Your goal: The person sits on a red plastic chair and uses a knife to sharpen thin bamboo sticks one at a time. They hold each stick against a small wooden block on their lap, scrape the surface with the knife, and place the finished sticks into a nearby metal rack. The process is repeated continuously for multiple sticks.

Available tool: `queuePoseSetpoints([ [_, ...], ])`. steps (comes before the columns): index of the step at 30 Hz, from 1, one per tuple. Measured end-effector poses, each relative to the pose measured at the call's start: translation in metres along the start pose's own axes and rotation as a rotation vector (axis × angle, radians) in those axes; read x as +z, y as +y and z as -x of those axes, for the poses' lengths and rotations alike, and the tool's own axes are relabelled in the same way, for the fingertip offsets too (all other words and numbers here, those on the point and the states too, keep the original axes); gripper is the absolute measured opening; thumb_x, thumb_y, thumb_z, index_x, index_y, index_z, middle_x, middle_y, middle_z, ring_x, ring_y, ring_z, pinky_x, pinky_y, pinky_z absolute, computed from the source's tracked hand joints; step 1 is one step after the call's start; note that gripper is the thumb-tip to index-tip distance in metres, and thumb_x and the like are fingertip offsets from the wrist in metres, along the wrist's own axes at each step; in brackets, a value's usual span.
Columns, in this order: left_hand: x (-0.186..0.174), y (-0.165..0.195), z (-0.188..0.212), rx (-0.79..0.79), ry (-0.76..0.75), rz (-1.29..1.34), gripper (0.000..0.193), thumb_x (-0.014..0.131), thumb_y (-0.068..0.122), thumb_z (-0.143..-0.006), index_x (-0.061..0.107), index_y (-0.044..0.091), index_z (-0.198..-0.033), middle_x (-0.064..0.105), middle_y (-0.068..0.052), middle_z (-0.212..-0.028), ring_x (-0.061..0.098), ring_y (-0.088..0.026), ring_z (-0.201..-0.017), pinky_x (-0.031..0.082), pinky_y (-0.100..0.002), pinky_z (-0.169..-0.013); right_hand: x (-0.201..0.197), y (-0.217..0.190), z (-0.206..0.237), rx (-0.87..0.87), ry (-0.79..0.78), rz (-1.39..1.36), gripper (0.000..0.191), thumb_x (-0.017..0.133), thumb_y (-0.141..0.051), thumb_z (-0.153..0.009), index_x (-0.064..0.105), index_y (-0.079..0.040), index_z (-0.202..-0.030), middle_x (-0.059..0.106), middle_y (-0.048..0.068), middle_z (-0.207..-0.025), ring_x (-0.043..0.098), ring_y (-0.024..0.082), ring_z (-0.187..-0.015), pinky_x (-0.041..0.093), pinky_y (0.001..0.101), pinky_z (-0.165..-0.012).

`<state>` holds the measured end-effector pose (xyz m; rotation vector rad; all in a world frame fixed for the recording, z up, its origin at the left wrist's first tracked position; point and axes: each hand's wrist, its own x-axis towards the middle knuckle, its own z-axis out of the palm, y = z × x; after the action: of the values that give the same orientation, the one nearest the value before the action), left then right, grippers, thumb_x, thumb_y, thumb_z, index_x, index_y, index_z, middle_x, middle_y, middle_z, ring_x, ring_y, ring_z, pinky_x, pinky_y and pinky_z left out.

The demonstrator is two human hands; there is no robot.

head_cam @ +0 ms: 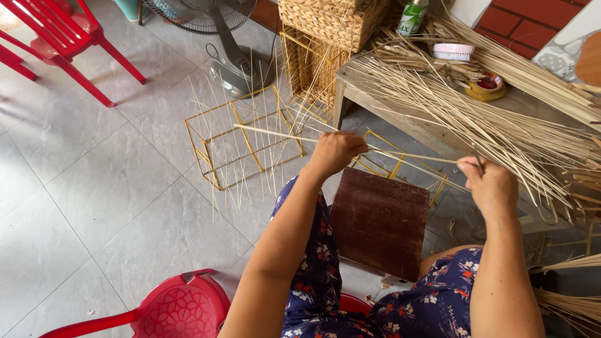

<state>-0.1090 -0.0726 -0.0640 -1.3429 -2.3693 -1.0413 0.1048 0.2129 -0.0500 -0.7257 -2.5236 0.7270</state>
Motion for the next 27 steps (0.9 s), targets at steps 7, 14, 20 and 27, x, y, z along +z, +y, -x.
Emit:
queuePoseSetpoints([
  [7, 0.015, 0.013, 0.017, 0.002, -0.096, 0.125, 0.021, 0.067, 0.038, -0.096, 0.077, 0.02, -0.099, 0.077, -0.001, -0.09, 0.074, -0.021, -0.07, 0.059, -0.036, -0.066, 0.001, -0.024, 0.012, 0.152, -0.047, -0.043, 0.009, 0.073, -0.026, -0.101, 0.077, -0.018, -0.104, 0.069, 0.002, -0.073, 0.064, 0.012, -0.062, 0.05, 0.0308, -0.053],
  [14, 0.042, 0.07, 0.017, 0.085, 0.001, 0.157, 0.019, 0.072, 0.034, -0.094, 0.076, 0.021, -0.107, 0.078, -0.004, -0.093, 0.074, -0.024, -0.074, 0.059, -0.038, -0.064, 0.041, -0.078, 0.04, -0.225, -0.017, -0.244, 0.013, 0.069, -0.015, -0.1, 0.07, -0.013, -0.112, 0.068, 0.0, -0.071, 0.066, 0.009, -0.062, 0.052, 0.025, -0.055],
  [20, -0.012, 0.07, 0.017, 0.142, 0.159, 0.159, 0.04, 0.066, 0.007, -0.089, 0.073, 0.023, -0.125, 0.073, -0.003, -0.093, 0.073, -0.025, -0.082, 0.059, -0.037, -0.071, -0.039, -0.067, 0.056, -0.099, 0.22, -0.575, 0.021, 0.062, -0.014, -0.113, 0.066, -0.003, -0.13, 0.066, 0.001, -0.082, 0.049, 0.005, -0.063, 0.039, 0.0211, -0.059],
  [27, -0.073, 0.102, 0.061, 0.008, 0.135, 0.282, 0.024, 0.066, 0.009, -0.103, 0.069, 0.015, -0.126, 0.073, -0.007, -0.1, 0.073, -0.022, -0.079, 0.056, -0.033, -0.066, -0.112, -0.051, 0.115, 0.03, 0.192, -0.637, 0.021, 0.058, -0.014, -0.116, 0.066, 0.002, -0.127, 0.064, 0.006, -0.081, 0.049, 0.006, -0.058, 0.039, 0.0215, -0.056],
])
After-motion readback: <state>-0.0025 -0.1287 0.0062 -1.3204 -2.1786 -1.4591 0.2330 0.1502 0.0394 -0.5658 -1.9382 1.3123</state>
